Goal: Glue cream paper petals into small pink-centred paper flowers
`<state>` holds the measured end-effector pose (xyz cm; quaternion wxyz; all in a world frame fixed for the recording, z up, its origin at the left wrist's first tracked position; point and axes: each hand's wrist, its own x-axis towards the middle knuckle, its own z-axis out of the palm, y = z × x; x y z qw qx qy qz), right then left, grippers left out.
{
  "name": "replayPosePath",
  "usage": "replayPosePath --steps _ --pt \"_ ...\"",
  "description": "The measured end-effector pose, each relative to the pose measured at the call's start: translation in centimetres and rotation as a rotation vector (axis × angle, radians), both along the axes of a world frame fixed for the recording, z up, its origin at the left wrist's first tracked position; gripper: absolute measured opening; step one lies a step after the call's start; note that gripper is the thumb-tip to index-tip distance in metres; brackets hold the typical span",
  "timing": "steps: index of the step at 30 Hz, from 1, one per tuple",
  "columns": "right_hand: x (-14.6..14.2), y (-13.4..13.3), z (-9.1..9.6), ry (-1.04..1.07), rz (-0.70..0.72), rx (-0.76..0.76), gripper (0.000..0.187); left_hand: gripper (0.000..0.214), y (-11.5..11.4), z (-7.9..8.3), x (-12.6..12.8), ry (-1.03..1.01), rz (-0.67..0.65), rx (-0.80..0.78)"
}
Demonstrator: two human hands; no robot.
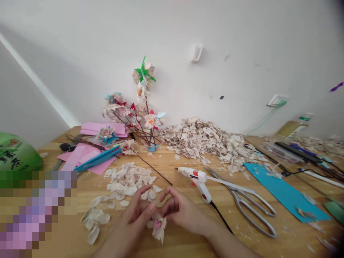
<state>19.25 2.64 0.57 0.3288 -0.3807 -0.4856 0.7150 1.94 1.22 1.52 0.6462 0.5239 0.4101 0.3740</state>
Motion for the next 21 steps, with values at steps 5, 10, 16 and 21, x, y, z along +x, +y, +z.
replayPosePath --steps 5,10,16,21 --pt "-0.04 -0.16 0.12 -0.042 -0.005 0.018 0.041 0.073 -0.07 -0.46 0.34 -0.010 0.018 0.056" --pt "0.02 -0.42 0.16 -0.073 0.030 0.051 0.038 0.066 -0.07 -0.47 0.54 -0.017 0.032 -0.001" --pt "0.17 -0.58 0.03 -0.112 0.066 0.081 0.040 0.062 0.02 -0.53 0.46 -0.018 0.010 -0.052" --pt "0.23 -0.62 -0.07 -0.095 0.101 0.088 0.038 0.067 0.21 -0.69 0.45 0.008 0.007 -0.075"
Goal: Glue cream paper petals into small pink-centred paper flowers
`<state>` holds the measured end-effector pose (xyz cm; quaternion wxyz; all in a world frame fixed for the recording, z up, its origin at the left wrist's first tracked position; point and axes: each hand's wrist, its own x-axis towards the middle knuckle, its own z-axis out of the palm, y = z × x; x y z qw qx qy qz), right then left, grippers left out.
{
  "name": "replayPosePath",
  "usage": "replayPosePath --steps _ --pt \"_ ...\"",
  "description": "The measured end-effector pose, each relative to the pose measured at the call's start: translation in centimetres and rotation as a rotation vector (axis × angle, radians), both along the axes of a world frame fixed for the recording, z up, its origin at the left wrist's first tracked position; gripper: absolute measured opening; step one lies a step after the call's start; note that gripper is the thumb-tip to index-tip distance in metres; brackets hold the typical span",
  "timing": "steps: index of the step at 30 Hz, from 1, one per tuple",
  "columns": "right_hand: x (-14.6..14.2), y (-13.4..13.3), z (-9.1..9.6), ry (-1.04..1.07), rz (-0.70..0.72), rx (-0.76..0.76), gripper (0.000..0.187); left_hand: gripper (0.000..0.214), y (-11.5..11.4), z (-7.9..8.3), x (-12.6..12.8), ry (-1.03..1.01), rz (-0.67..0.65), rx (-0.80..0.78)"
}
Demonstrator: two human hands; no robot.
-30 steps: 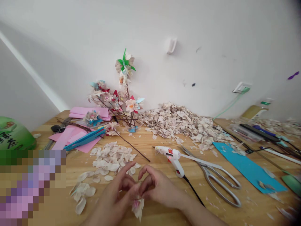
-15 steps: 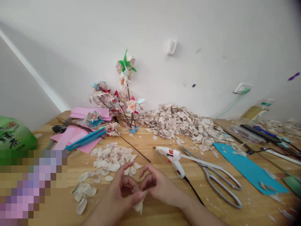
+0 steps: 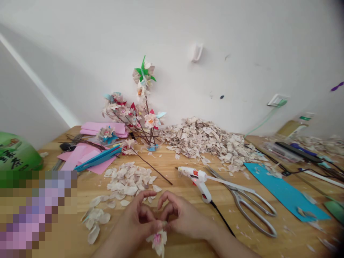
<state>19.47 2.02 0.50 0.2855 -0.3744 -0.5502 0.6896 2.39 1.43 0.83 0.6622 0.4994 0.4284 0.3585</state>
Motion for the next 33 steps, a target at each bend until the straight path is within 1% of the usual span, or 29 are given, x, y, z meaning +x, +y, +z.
replayPosePath --steps 4,6,10,14,21,23,28,33 --pt "0.1 0.2 -0.4 0.028 -0.008 -0.006 0.038 0.083 0.1 -0.1 -0.1 0.036 -0.001 -0.029" --pt "0.1 0.3 -0.5 0.049 -0.010 -0.015 0.036 0.088 0.2 -0.1 -0.2 0.027 0.004 -0.030" --pt "0.0 0.5 -0.3 0.092 -0.046 -0.050 0.035 0.078 0.4 -0.2 -0.5 -0.039 0.000 -0.004" --pt "-0.1 0.6 -0.1 0.101 -0.114 -0.013 0.035 0.073 0.8 -0.2 -0.7 -0.105 0.013 -0.038" --pt "-0.1 0.5 -0.4 0.065 -0.150 0.013 0.037 0.068 0.9 0.1 -0.4 -0.050 0.150 0.006" --pt "-0.1 0.6 -0.5 0.074 -0.150 0.012 0.037 0.068 0.8 0.1 -0.4 -0.049 0.153 -0.003" --pt "0.0 0.9 -1.0 0.124 -0.184 -0.004 0.040 0.060 0.7 0.3 -0.5 -0.071 0.105 -0.014" --pt "0.1 1.0 -1.0 0.088 -0.201 -0.002 0.042 0.063 0.8 0.2 -0.6 -0.004 0.155 -0.005"
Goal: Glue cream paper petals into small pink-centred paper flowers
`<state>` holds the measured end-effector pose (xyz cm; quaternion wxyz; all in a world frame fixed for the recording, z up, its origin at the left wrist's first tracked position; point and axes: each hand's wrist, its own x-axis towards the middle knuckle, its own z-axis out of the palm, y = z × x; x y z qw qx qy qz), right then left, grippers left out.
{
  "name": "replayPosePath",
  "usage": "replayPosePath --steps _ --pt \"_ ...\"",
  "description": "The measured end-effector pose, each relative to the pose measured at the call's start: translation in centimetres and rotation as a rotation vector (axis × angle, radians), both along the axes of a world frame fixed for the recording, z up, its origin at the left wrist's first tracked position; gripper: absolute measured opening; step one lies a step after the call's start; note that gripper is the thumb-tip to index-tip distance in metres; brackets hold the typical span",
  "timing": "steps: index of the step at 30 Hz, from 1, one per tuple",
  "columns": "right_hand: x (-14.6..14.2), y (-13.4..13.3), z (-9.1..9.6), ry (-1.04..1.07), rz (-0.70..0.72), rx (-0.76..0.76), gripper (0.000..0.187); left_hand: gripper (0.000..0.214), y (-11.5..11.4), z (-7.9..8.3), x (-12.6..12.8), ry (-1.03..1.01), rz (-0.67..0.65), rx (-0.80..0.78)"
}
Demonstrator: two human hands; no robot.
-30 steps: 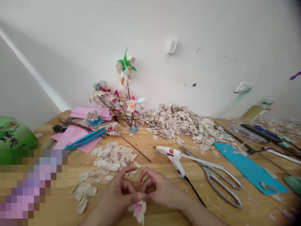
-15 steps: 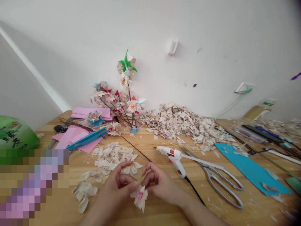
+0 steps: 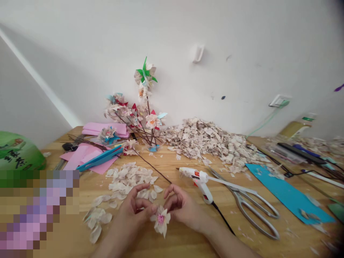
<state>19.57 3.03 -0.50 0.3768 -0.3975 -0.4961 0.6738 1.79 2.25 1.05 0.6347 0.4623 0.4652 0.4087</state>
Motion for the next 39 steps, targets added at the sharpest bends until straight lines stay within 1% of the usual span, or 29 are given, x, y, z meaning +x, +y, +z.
replayPosePath --steps 2,6,8,11,14,18,20,23,27,31,35,39 --pt "-0.1 -0.2 0.4 -0.023 0.010 0.030 0.039 0.061 0.1 -0.1 0.0 -0.004 0.011 0.000" --pt "-0.4 -0.7 1.2 -0.111 0.029 0.111 0.027 0.058 0.1 -0.1 0.1 -0.033 0.020 -0.011" --pt "-0.5 -0.8 1.3 -0.152 0.028 0.164 0.025 0.057 0.0 0.0 0.2 -0.063 0.012 -0.016" --pt "-0.5 -0.8 1.2 -0.196 -0.003 0.241 0.026 0.052 -0.1 0.2 0.2 -0.104 0.038 -0.031" --pt "-0.4 -0.8 1.1 -0.213 -0.062 0.272 0.031 0.049 -0.2 0.3 0.0 -0.088 0.063 -0.047" --pt "-0.2 -0.9 1.2 -0.248 -0.157 0.272 0.035 0.045 -0.6 0.2 -0.2 -0.074 -0.030 0.023" --pt "-0.2 -0.9 1.1 -0.262 -0.190 0.276 0.037 0.048 -0.8 0.0 -0.1 -0.099 -0.069 0.017" --pt "-0.2 -1.0 0.8 -0.281 -0.223 0.295 0.041 0.058 -1.0 -0.4 0.4 -0.126 -0.086 -0.006" --pt "-0.3 -1.2 0.5 -0.313 -0.220 0.316 0.041 0.065 -1.0 -0.6 0.9 -0.145 -0.086 -0.049" --pt "-0.5 -1.4 0.6 -0.328 -0.226 0.328 0.041 0.069 -0.8 -0.7 0.8 -0.204 -0.104 -0.098" --pt "-0.4 -1.5 0.5 -0.328 -0.250 0.338 0.042 0.073 -0.6 -0.4 0.5 -0.239 -0.124 -0.129" --pt "-0.4 -1.6 0.2 -0.342 -0.277 0.417 0.042 0.076 -0.8 0.5 0.5 -0.280 -0.135 -0.254"
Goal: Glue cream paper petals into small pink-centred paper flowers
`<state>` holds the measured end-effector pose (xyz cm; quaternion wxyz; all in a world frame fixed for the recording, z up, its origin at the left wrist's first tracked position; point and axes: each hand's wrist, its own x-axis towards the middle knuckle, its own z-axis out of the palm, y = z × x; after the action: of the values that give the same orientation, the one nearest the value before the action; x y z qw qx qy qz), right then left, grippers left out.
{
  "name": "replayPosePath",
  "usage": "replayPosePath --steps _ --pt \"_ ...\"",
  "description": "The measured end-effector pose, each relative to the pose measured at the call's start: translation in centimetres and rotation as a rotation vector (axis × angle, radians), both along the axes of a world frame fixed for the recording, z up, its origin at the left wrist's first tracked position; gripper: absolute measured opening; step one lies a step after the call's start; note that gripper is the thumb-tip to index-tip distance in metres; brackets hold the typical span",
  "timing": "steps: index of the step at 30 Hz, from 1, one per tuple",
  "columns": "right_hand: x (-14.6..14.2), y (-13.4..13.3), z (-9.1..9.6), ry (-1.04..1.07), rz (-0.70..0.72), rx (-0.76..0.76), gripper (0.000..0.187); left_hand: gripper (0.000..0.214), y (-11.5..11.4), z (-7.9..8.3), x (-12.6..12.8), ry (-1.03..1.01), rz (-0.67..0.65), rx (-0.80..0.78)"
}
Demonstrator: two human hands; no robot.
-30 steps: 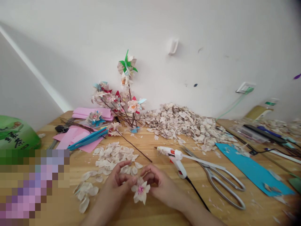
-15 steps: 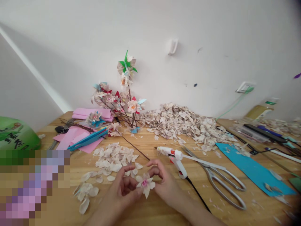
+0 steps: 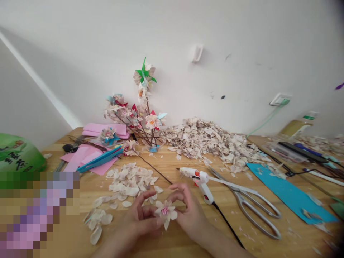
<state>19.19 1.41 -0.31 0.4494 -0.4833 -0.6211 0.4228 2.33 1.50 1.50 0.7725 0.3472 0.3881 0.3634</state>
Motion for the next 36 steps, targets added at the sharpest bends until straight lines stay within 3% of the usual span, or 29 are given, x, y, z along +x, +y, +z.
replayPosePath --steps 5,12,18,28,32,36 --pt "-0.3 -0.5 -0.3 -0.069 0.006 0.212 0.040 0.072 -0.6 0.8 0.6 0.050 0.021 -0.070" --pt "-0.5 -0.6 -0.9 -0.260 -0.055 0.475 0.042 0.069 -0.9 0.8 1.0 0.102 0.064 -0.080" --pt "-0.8 -0.7 -0.8 -0.221 -0.066 0.357 0.042 0.080 -0.4 0.3 0.6 0.085 0.084 0.009" --pt "-0.4 -0.5 -0.8 -0.177 -0.023 0.196 0.043 0.083 -0.1 -0.9 0.5 0.082 0.038 0.004" --pt "-0.2 -0.2 -0.3 -0.128 0.002 0.134 0.042 0.082 0.2 -0.4 -0.1 0.090 0.020 -0.016" --pt "0.0 0.0 -0.1 -0.115 0.000 0.146 0.038 0.067 0.3 0.4 -0.5 0.080 0.055 -0.078"
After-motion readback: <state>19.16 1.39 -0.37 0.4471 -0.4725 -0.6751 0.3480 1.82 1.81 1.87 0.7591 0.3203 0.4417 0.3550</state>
